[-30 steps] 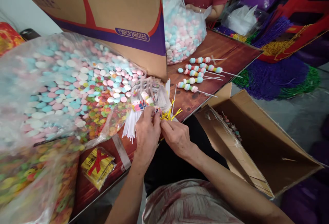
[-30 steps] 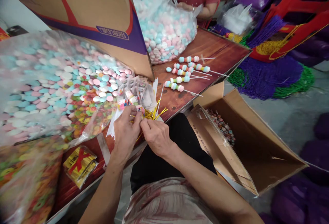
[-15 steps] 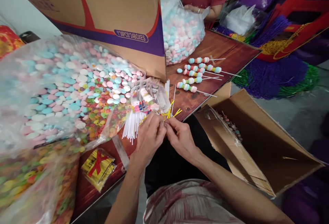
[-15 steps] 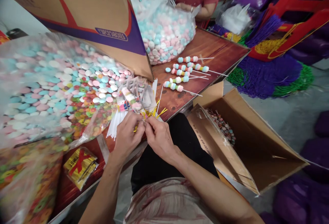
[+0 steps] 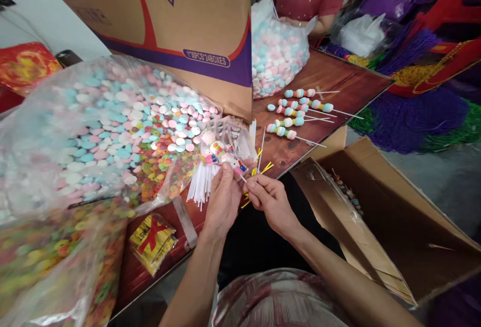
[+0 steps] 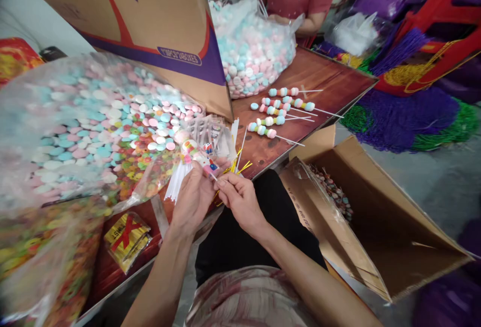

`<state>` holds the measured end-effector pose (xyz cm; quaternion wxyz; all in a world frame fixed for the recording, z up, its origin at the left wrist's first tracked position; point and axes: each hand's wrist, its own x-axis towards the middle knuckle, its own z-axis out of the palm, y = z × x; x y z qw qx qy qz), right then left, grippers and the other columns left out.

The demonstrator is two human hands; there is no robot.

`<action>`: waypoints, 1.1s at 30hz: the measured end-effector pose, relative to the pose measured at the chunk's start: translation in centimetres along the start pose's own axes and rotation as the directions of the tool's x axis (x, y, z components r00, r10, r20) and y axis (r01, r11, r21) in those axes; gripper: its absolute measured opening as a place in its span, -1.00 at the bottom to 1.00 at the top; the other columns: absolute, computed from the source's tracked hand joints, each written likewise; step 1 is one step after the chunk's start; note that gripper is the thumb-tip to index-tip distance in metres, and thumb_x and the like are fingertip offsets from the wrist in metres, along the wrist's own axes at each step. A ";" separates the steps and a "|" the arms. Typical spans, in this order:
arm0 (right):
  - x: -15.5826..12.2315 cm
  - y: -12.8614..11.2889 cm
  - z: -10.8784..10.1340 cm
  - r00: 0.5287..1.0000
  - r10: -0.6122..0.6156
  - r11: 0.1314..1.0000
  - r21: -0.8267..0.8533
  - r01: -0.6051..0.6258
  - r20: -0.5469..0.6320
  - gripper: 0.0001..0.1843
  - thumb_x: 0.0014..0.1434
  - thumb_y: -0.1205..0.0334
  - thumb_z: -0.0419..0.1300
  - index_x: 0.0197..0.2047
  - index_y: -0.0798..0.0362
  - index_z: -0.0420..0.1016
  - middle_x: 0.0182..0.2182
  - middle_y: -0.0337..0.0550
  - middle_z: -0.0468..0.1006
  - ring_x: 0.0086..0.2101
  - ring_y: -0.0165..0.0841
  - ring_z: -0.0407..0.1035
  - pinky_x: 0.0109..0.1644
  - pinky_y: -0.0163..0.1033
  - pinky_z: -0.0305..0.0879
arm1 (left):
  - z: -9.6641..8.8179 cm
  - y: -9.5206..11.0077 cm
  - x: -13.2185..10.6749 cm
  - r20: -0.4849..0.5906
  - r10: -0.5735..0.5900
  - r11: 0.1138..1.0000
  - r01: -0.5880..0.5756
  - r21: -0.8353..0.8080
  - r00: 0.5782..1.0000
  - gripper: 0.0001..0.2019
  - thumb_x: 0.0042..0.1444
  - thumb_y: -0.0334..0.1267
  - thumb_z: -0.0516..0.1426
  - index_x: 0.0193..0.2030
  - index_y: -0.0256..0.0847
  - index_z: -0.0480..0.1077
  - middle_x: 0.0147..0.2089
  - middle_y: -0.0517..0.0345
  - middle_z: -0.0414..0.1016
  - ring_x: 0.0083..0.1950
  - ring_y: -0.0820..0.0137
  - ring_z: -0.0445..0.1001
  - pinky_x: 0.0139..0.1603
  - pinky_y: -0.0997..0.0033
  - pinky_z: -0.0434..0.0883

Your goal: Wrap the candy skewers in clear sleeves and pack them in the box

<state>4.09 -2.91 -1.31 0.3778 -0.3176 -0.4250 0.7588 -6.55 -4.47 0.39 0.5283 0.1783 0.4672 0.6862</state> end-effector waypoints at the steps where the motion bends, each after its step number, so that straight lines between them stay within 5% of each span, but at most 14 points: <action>1: 0.0 0.2 0.1 0.999 0.043 0.997 0.062 -0.044 0.015 -0.71 0.21 0.06 0.23 -0.42 0.09 0.40 -0.70 -0.44 0.12 -0.65 -0.57 -0.14 -0.56 -0.36 -0.25 | 0.3 0.0 0.1 0.006 -0.011 0.999 0.011 -0.038 1.000 -0.64 0.08 0.06 0.28 -0.26 -0.24 0.48 -0.24 0.02 0.59 -0.20 0.34 0.55 -0.23 0.41 0.41; 7: 0.2 1.1 0.0 0.994 0.113 0.972 0.207 -0.109 -0.007 -0.69 0.14 0.05 0.30 -0.44 0.09 0.41 -0.73 -0.47 0.11 -0.68 -0.60 -0.18 -0.58 -0.36 -0.30 | 0.8 -0.7 0.3 0.057 -0.066 0.996 0.069 -0.052 0.996 -0.72 0.07 -0.08 0.32 -0.23 -0.28 0.56 -0.21 -0.01 0.64 -0.34 0.44 0.53 -0.35 0.49 0.37; 16: 0.2 0.1 0.2 0.999 -0.019 0.999 -0.047 0.017 -0.050 -0.59 0.26 -0.06 0.19 -0.45 0.05 0.28 -0.60 -0.38 0.21 -0.60 -0.55 0.02 -0.57 -0.38 -0.10 | 0.4 -2.2 -0.1 0.055 0.016 0.993 -0.022 0.113 0.998 -0.69 0.20 -0.05 0.19 -0.07 -0.20 0.58 0.04 -0.03 0.60 0.01 0.31 0.53 0.06 0.34 0.43; 20: 0.6 -0.1 1.1 0.990 0.081 0.988 0.141 -0.065 -0.111 -0.61 0.14 -0.05 0.29 -0.43 0.04 0.27 -0.67 -0.49 0.03 -0.65 -0.59 -0.18 -0.60 -0.40 -0.27 | 0.0 -1.8 -0.6 0.093 0.089 0.989 -0.098 0.108 0.992 -0.71 0.17 -0.05 0.23 -0.07 -0.16 0.59 0.04 -0.01 0.59 0.14 0.28 0.48 0.23 0.29 0.33; 22: 0.6 -0.2 1.8 0.983 0.169 0.945 0.295 -0.143 -0.066 -0.63 0.09 0.02 0.32 -0.47 0.03 0.24 -0.71 -0.55 -0.05 -0.67 -0.61 -0.28 -0.61 -0.40 -0.34 | -0.7 -1.2 -1.0 0.097 0.052 0.998 -0.055 0.029 0.994 -0.68 0.15 -0.04 0.25 -0.05 -0.17 0.57 0.00 -0.01 0.60 0.10 0.27 0.50 0.20 0.28 0.37; 26: 0.0 0.2 3.4 0.913 0.346 0.814 0.415 -0.406 0.215 -0.68 0.07 0.09 0.26 -0.52 0.02 0.22 -0.78 -0.56 -0.04 -0.72 -0.61 -0.28 -0.63 -0.38 -0.32 | -3.0 0.0 -2.2 -0.020 0.040 0.997 -0.041 -0.070 0.999 -0.70 -0.04 -0.11 0.38 -0.21 -0.22 0.57 -0.21 0.04 0.58 -0.15 0.33 0.53 -0.13 0.39 0.50; 28: -0.4 0.6 3.7 0.881 0.367 0.826 0.331 -0.457 0.299 -0.74 0.12 0.09 0.18 -0.49 0.02 0.26 -0.77 -0.52 0.05 -0.74 -0.58 -0.22 -0.63 -0.38 -0.28 | -3.9 0.5 -2.9 -0.048 0.046 0.996 -0.049 -0.079 0.998 -0.72 -0.06 -0.14 0.40 -0.27 -0.25 0.55 -0.34 0.11 0.50 -0.31 0.42 0.47 -0.35 0.49 0.47; 30: -0.6 0.7 3.3 0.881 0.331 0.918 0.099 -0.383 0.339 -0.72 0.22 0.09 0.07 -0.47 0.03 0.31 -0.73 -0.42 0.22 -0.72 -0.54 -0.04 -0.61 -0.37 -0.17 | -4.1 0.9 -3.5 -0.019 0.029 0.997 -0.030 -0.070 0.999 -0.74 0.01 -0.14 0.36 -0.22 -0.25 0.53 -0.46 0.20 0.37 -0.47 0.50 0.34 -0.51 0.54 0.37; 32: -0.7 0.4 2.1 0.907 0.253 0.944 -0.289 -0.156 0.336 -0.66 0.30 0.14 -0.01 -0.48 0.04 0.34 -0.64 -0.29 0.37 -0.62 -0.48 0.18 -0.52 -0.35 0.00 | -3.8 1.3 -3.7 0.019 0.053 0.998 -0.052 -0.031 0.998 -0.77 0.07 -0.15 0.32 -0.21 -0.25 0.51 -0.54 0.26 0.25 -0.52 0.53 0.23 -0.54 0.56 0.31; 33: -0.6 0.0 1.2 0.937 0.178 0.865 -0.502 -0.003 0.300 -0.67 0.31 0.21 -0.01 -0.48 0.05 0.36 -0.58 -0.25 0.41 -0.55 -0.46 0.24 -0.44 -0.33 0.07 | -3.6 1.4 -3.7 0.025 0.078 0.997 -0.077 -0.009 0.997 -0.79 0.09 -0.16 0.32 -0.25 -0.26 0.50 -0.56 0.27 0.20 -0.52 0.55 0.20 -0.52 0.57 0.29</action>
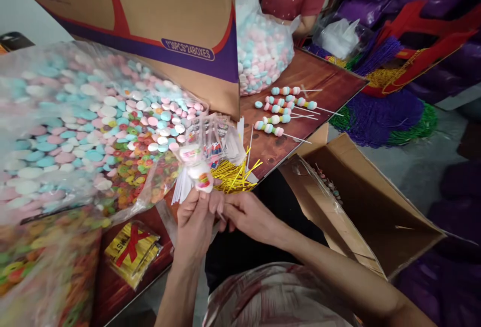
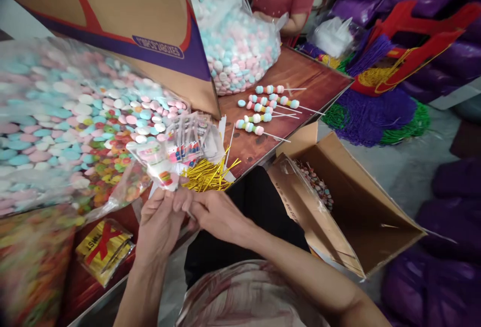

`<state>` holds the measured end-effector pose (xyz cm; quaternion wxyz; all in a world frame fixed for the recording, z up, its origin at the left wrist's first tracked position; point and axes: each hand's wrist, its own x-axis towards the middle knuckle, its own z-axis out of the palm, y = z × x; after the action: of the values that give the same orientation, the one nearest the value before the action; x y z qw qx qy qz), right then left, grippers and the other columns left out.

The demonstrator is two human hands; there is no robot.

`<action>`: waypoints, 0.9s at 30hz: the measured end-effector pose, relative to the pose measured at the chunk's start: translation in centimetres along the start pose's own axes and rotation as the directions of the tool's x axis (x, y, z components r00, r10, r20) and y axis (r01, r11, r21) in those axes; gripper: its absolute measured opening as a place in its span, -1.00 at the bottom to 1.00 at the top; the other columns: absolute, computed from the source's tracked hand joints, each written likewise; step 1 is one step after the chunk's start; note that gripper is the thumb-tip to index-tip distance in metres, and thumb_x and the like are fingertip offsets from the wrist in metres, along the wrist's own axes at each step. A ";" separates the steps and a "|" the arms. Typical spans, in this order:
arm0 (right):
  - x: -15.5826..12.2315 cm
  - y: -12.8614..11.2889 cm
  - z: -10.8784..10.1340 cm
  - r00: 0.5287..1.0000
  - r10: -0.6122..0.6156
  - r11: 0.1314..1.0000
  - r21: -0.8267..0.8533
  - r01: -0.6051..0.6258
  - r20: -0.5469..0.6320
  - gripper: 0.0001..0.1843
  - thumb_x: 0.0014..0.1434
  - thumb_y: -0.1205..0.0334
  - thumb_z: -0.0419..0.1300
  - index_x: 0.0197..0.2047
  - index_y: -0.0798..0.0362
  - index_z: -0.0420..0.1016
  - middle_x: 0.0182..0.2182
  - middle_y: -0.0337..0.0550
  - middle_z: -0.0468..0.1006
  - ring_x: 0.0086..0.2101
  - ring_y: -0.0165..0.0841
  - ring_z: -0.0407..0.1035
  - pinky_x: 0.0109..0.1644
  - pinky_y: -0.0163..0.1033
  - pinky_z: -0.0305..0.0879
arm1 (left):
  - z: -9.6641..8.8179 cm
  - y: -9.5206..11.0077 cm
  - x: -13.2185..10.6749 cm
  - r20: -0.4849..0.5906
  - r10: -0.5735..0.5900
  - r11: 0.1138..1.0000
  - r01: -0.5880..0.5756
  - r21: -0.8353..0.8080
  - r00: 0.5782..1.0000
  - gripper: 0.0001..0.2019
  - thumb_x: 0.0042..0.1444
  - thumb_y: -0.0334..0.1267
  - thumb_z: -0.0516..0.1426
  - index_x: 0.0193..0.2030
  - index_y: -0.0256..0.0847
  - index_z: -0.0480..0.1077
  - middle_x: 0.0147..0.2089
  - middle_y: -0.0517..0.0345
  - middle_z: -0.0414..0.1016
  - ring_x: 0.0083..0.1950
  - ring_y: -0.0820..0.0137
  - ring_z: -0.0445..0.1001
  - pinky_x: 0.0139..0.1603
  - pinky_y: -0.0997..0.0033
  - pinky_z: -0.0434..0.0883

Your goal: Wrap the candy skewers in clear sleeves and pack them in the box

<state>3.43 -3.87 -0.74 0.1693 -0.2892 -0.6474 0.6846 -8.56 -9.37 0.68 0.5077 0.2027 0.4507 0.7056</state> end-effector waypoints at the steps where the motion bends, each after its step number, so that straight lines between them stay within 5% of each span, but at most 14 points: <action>1: -0.2 0.2 -1.1 0.992 -0.074 0.960 -0.277 0.042 -0.104 -0.70 0.29 0.28 0.03 -0.48 0.06 0.38 -0.53 -0.23 0.43 -0.47 -0.43 0.27 -0.37 -0.31 0.09 | 0.2 0.0 0.2 -0.002 0.020 1.000 -0.020 0.016 1.000 -0.80 0.09 -0.18 0.31 -0.32 -0.27 0.48 -0.56 0.28 0.18 -0.52 0.56 0.18 -0.50 0.58 0.27; 4: 0.0 0.9 -4.6 0.896 -0.305 0.657 -0.752 -0.048 -0.323 -0.73 0.32 0.37 0.04 -0.36 0.04 0.51 -0.31 -0.11 0.50 -0.31 -0.35 0.28 -0.26 -0.26 0.10 | 0.7 -0.2 1.0 -0.030 -0.013 1.000 0.013 0.004 0.999 -0.71 0.07 -0.22 0.33 -0.48 -0.27 0.33 -0.56 0.30 0.14 -0.54 0.62 0.08 -0.53 0.62 0.15; 7: 1.0 1.8 -7.4 0.891 -0.394 0.413 -0.910 -0.046 -0.224 -0.75 0.34 0.36 0.06 -0.26 0.01 0.56 -0.23 -0.07 0.51 -0.26 -0.30 0.26 -0.20 -0.22 0.11 | 0.8 -0.7 1.8 -0.039 -0.102 0.994 0.101 -0.044 0.994 -0.69 0.05 -0.24 0.35 -0.44 -0.25 0.27 -0.54 0.32 0.15 -0.54 0.63 0.04 -0.53 0.62 0.11; 12: 2.4 3.0 -8.7 0.913 -0.401 0.297 -0.954 0.051 -0.076 -0.75 0.37 0.34 0.01 -0.28 0.07 0.48 -0.31 -0.07 0.45 -0.29 -0.28 0.22 -0.19 -0.21 0.08 | 0.9 -1.1 2.6 -0.052 -0.118 0.992 0.116 -0.043 0.992 -0.71 0.01 -0.24 0.36 -0.35 -0.20 0.29 -0.52 0.32 0.26 -0.56 0.63 0.06 -0.54 0.63 0.08; 16: 3.0 3.3 -8.8 0.887 -0.452 0.412 -0.904 0.117 -0.092 -0.79 0.37 0.32 0.01 -0.27 0.06 0.44 -0.35 -0.11 0.43 -0.32 -0.29 0.20 -0.21 -0.22 0.06 | 1.2 -1.1 3.2 -0.096 -0.154 0.987 0.150 -0.049 0.983 -0.68 -0.02 -0.21 0.37 -0.38 -0.22 0.28 -0.50 0.30 0.31 -0.57 0.66 0.04 -0.57 0.64 0.05; 22: 3.1 2.0 -7.9 0.797 -0.427 0.857 -0.472 0.207 -0.428 -0.80 0.36 0.19 0.04 -0.28 0.01 0.40 -0.42 -0.25 0.38 -0.39 -0.38 0.25 -0.25 -0.28 0.14 | 1.8 -1.9 4.0 -0.175 -0.123 0.992 0.121 -0.021 0.977 -0.74 0.00 -0.22 0.33 -0.33 -0.26 0.34 -0.47 0.28 0.34 -0.60 0.70 -0.01 -0.60 0.65 -0.03; 27: 2.5 1.0 -4.8 0.830 -0.341 0.939 -0.202 0.278 -0.442 -0.84 0.31 0.19 0.11 -0.25 0.01 0.49 -0.36 -0.22 0.48 -0.35 -0.37 0.32 -0.23 -0.28 0.22 | 2.4 -2.8 4.3 -0.174 0.015 0.995 0.003 0.100 0.985 -0.82 0.10 -0.27 0.23 -0.19 -0.16 0.31 -0.48 0.34 0.32 -0.59 0.64 0.06 -0.59 0.63 -0.03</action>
<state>4.60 1.29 -2.09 0.4107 -0.3480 -0.6680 0.5137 -6.96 -4.27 -1.16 0.4533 0.1668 0.5276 0.6988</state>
